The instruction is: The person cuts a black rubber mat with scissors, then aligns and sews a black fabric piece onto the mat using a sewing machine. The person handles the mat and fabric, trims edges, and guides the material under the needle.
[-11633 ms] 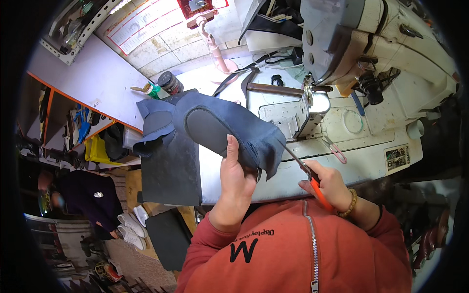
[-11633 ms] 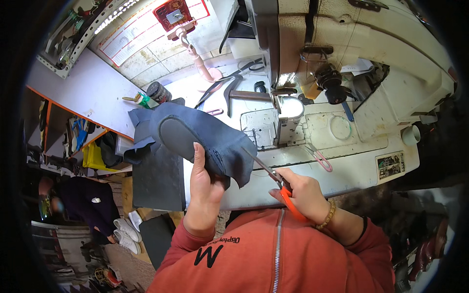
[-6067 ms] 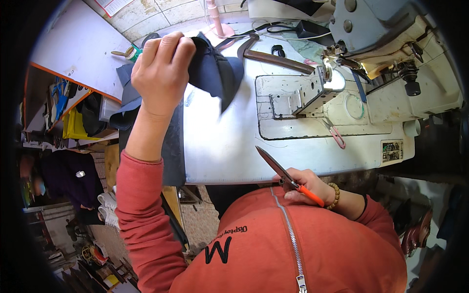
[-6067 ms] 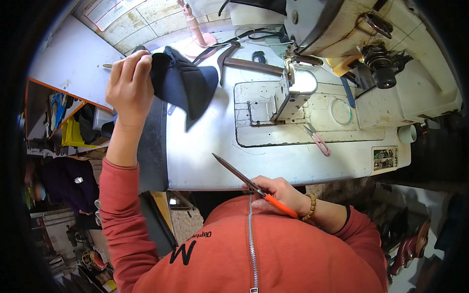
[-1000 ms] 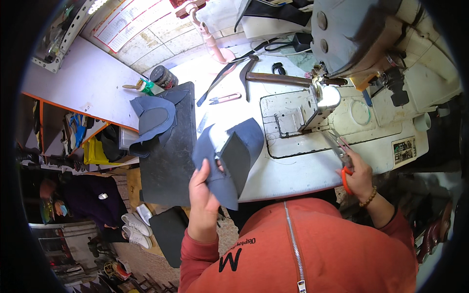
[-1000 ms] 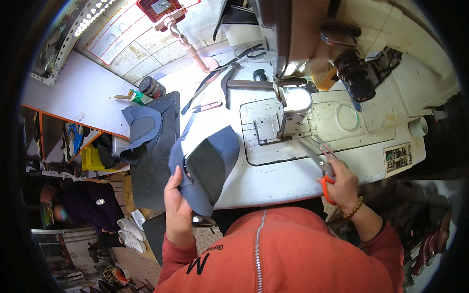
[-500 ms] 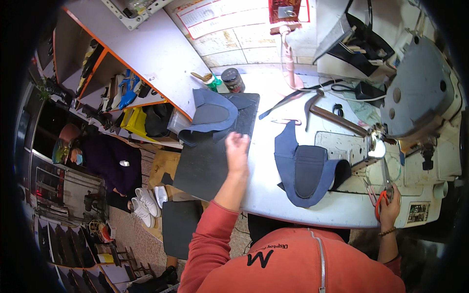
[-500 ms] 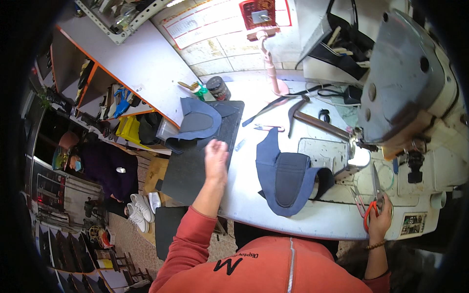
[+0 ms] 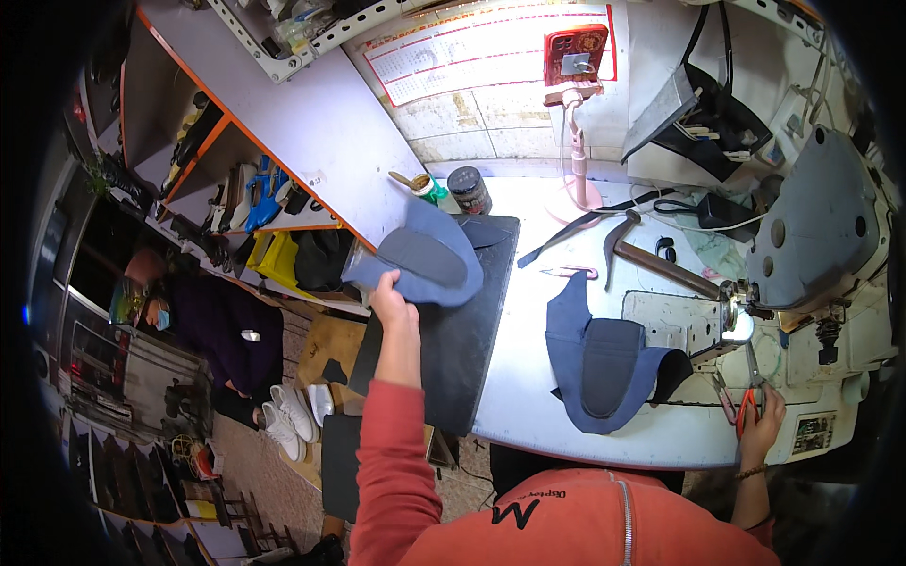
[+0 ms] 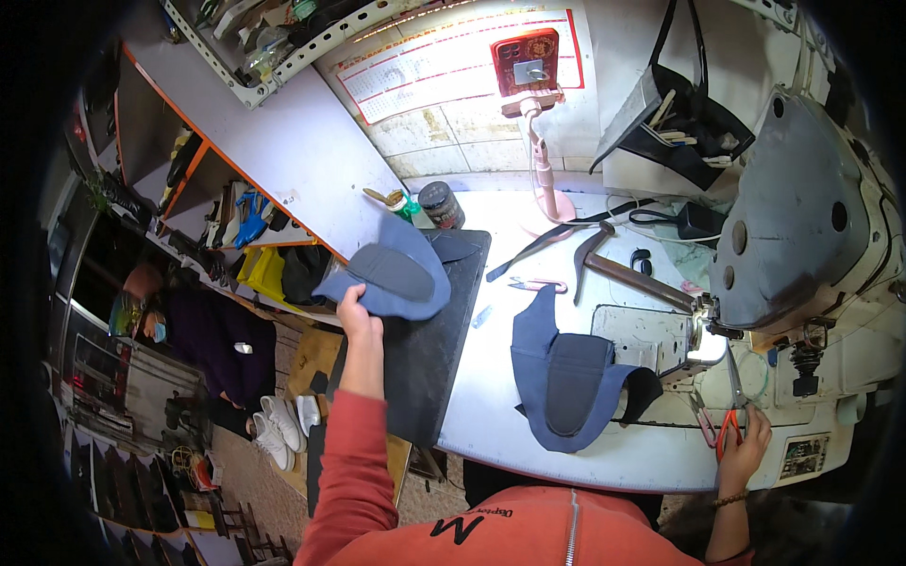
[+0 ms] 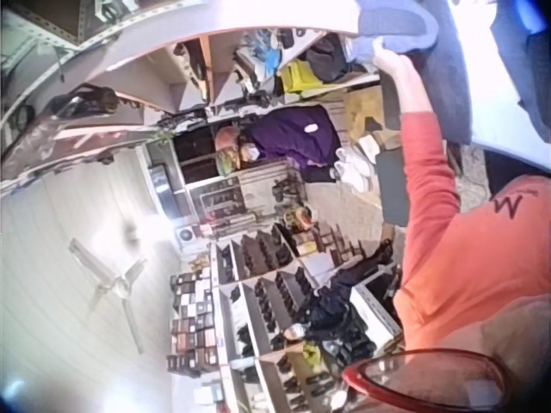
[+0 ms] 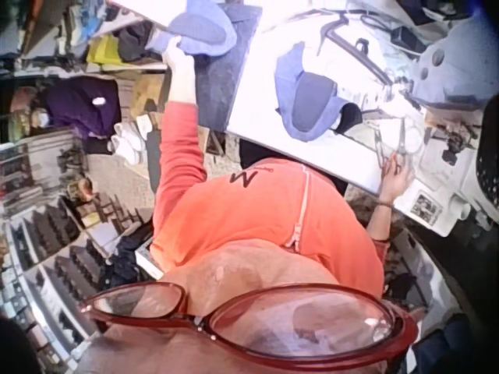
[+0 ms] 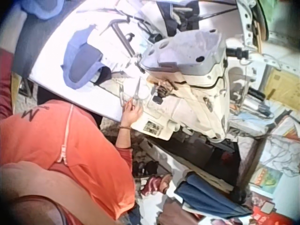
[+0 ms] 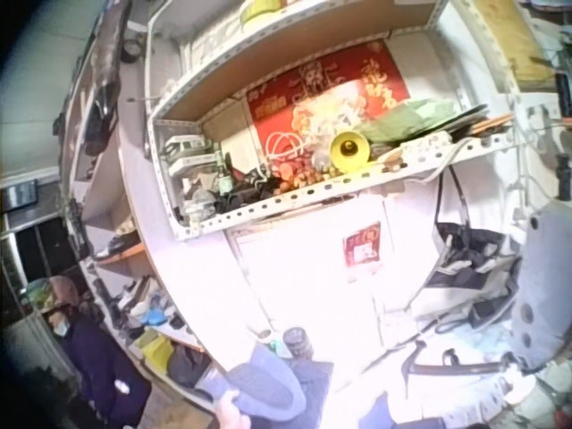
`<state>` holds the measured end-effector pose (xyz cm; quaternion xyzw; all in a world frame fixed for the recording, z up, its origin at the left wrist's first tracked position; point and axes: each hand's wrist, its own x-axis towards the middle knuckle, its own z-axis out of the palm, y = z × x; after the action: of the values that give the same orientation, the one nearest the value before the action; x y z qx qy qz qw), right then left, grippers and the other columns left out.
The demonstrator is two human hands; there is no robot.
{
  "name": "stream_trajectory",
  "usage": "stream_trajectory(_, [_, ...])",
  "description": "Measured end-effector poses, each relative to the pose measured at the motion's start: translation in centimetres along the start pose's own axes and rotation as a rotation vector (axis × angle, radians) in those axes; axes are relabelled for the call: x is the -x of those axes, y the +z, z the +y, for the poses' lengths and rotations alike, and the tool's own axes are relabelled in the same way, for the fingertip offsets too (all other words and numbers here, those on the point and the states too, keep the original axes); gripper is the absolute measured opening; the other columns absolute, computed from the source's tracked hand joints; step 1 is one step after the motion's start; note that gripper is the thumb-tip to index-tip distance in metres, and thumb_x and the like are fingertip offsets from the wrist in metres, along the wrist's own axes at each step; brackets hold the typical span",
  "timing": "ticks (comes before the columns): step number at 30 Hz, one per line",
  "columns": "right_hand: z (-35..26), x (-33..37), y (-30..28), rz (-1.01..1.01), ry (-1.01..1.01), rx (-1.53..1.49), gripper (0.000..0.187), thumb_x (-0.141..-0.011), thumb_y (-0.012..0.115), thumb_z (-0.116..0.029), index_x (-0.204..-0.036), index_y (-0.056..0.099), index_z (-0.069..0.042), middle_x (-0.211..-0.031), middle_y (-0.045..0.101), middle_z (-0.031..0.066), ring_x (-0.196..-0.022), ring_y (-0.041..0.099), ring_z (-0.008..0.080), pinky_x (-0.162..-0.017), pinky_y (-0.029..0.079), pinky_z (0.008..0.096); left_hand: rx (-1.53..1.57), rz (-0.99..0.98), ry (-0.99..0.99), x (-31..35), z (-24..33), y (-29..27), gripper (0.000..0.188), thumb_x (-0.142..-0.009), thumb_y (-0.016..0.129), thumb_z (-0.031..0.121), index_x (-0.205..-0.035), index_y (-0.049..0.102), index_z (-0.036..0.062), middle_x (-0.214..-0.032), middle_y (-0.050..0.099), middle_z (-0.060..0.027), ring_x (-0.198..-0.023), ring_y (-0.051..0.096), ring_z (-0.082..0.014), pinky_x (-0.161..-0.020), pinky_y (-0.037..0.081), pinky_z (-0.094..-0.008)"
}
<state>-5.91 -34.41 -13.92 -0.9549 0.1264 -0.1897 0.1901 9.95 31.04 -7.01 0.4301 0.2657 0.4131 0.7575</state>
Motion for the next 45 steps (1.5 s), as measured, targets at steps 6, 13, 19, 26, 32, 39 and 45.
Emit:
stream_trajectory(6, [-4.6,2.0,-0.2,0.08,-0.303,-0.193,0.039,-0.08,0.059,-0.003,-0.117,0.052,0.004,-0.124,0.048,0.0191,-0.114,0.046,0.0377,-0.098,0.037,0.0437,0.211,-0.335,-0.01,9.4,4.8,0.1,0.04,-0.068,0.048,-0.004,-0.108,0.055,-0.0068,-0.103,0.06,-0.0124,-0.097,0.06,-0.0276,-0.092,0.047,-0.0398])
stream_trajectory(13, [-13.9,5.1,1.0,-0.357,-0.561,-0.559,0.048,-0.068,0.072,-0.003,-0.114,0.056,-0.003,-0.125,0.047,0.0218,-0.106,0.054,0.0374,-0.088,0.047,0.0419,0.195,-0.458,0.032,15.7,7.3,1.2,0.048,-0.067,0.048,0.0,-0.114,0.052,-0.0032,-0.11,0.06,-0.0136,-0.099,0.061,-0.0292,-0.091,0.049,-0.0422])
stream_trajectory(19, [-19.5,4.4,3.8,-0.639,-0.532,-0.557,0.048,-0.077,0.071,-0.018,-0.119,0.054,-0.002,-0.12,0.049,0.0229,-0.108,0.05,0.0402,-0.092,0.044,0.0427,0.204,-0.565,-0.045,19.7,8.5,1.7,0.051,-0.065,0.053,0.0,-0.115,0.054,-0.0048,-0.106,0.062,-0.0144,-0.098,0.062,-0.0284,-0.09,0.05,-0.0403])
stream_trajectory(26, [-24.2,1.0,7.7,-1.067,0.089,-0.819,0.021,-0.089,0.06,-0.017,-0.099,0.061,0.002,-0.086,0.062,0.0171,-0.075,0.059,0.0218,-0.066,0.046,0.0325,0.12,-0.621,-0.292,25.6,8.8,1.9,0.049,-0.069,0.052,0.003,-0.117,0.055,-0.004,-0.109,0.062,-0.0143,-0.102,0.062,-0.027,-0.092,0.049,-0.038])
stream_trajectory(32, [-21.8,1.8,1.3,-0.188,-0.119,-1.311,0.012,-0.088,0.057,-0.002,-0.099,0.056,0.001,-0.089,0.054,0.006,-0.075,0.05,0.0091,-0.068,0.043,0.0229,0.021,-0.619,-0.468,27.1,7.7,1.3,0.05,-0.068,0.053,-0.001,-0.118,0.054,-0.0063,-0.109,0.062,-0.0153,-0.099,0.062,-0.0268,-0.09,0.05,-0.0366])
stream_trajectory(39, [-20.1,0.6,-2.5,0.049,-0.401,-0.993,0.03,-0.08,0.063,0.0,-0.109,0.054,-0.002,-0.104,0.053,0.0077,-0.09,0.052,0.0135,-0.076,0.045,0.0257,0.015,-0.703,-0.597,28.6,6.6,1.6,0.051,-0.068,0.053,0.0,-0.118,0.053,-0.0089,-0.11,0.062,-0.0174,-0.099,0.063,-0.0281,-0.091,0.049,-0.0372])
stream_trajectory(45, [-18.9,2.1,-1.2,-0.264,0.02,-1.444,0.036,-0.082,0.065,-0.004,-0.115,0.05,-0.003,-0.112,0.052,0.0076,-0.097,0.05,0.0125,-0.084,0.043,0.0259,0.01,-0.707,-0.671,29.4,5.9,1.4,0.051,-0.068,0.052,0.0,-0.118,0.053,-0.0087,-0.11,0.062,-0.0174,-0.1,0.062,-0.0291,-0.091,0.049,-0.0377])
